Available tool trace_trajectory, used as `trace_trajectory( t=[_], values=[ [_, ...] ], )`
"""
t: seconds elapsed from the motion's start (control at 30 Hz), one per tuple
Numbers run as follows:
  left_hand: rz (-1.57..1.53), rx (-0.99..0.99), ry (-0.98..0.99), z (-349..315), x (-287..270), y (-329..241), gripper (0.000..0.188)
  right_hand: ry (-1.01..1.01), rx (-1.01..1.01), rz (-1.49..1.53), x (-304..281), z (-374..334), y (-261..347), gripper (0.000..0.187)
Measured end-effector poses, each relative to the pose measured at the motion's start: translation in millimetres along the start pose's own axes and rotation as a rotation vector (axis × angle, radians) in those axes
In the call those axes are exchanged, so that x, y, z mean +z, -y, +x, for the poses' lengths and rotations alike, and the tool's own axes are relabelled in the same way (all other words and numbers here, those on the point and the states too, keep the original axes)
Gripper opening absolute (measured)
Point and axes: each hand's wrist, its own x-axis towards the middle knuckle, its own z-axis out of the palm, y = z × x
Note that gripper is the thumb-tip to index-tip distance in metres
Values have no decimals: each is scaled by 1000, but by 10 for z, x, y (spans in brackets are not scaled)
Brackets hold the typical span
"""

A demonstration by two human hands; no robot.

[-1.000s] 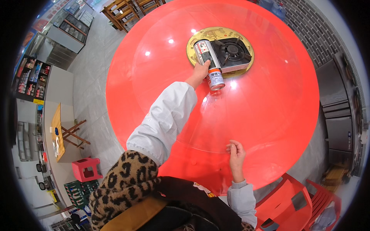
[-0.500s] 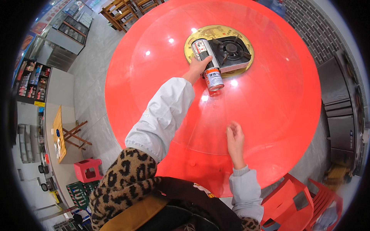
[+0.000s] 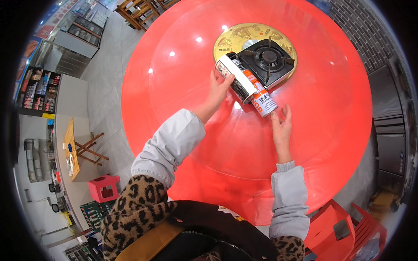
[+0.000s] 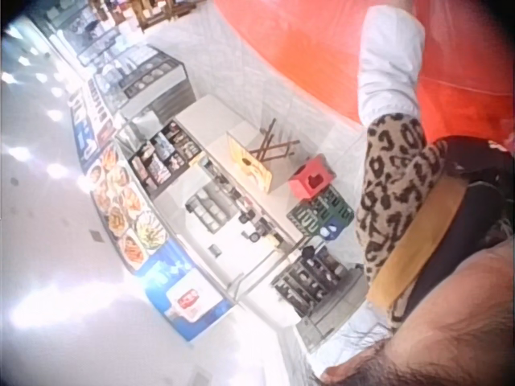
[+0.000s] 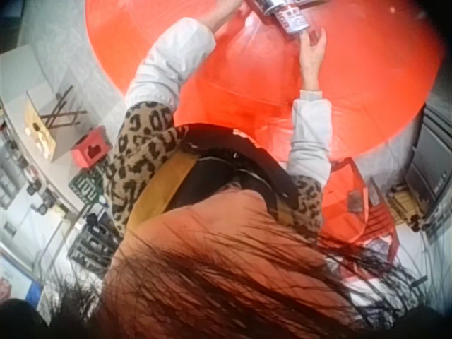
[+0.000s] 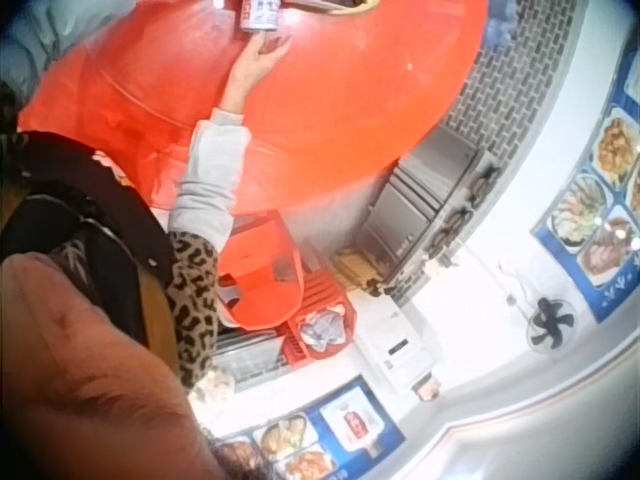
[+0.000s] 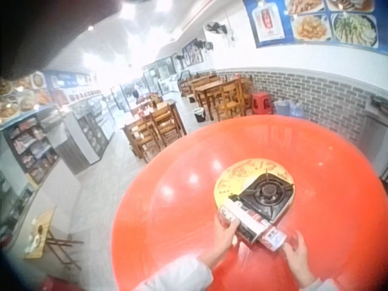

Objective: The person retrieves a portable gas stove and a fuel canister from a kitchen counter, then moves to a red round table. They remove the canister cap and attach the canister to the stove, securing it in place.

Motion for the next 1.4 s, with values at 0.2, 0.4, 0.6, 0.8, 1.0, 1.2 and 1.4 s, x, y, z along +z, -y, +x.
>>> trace_trajectory(
  t=[0.2, 0.4, 0.6, 0.8, 1.0, 1.2, 1.4],
  values=[
    [25, 115, 174, 276, -65, -140, 79, 101, 43, 33, -37, 69, 117, 67],
    [-51, -178, 127, 341, -381, -41, 57, 146, -119, 49, 80, 68, 34, 69],
    [-131, -66, 142, -26, -571, 35, 46, 90, -35, 99, 34, 141, 26, 66],
    [35, -163, 355, -523, -939, -9, 43, 126, -20, -66, -367, 427, 65, 50],
    [66, 22, 212, 178, -722, -101, 53, 89, -86, -94, -321, 610, -94, 49],
    [71, -26, 297, 403, -258, 65, 58, -52, -115, -66, -199, 661, -236, 45],
    [106, 34, 174, 433, -148, 336, 44, -94, -250, -106, -87, 725, -298, 37]
  ],
)
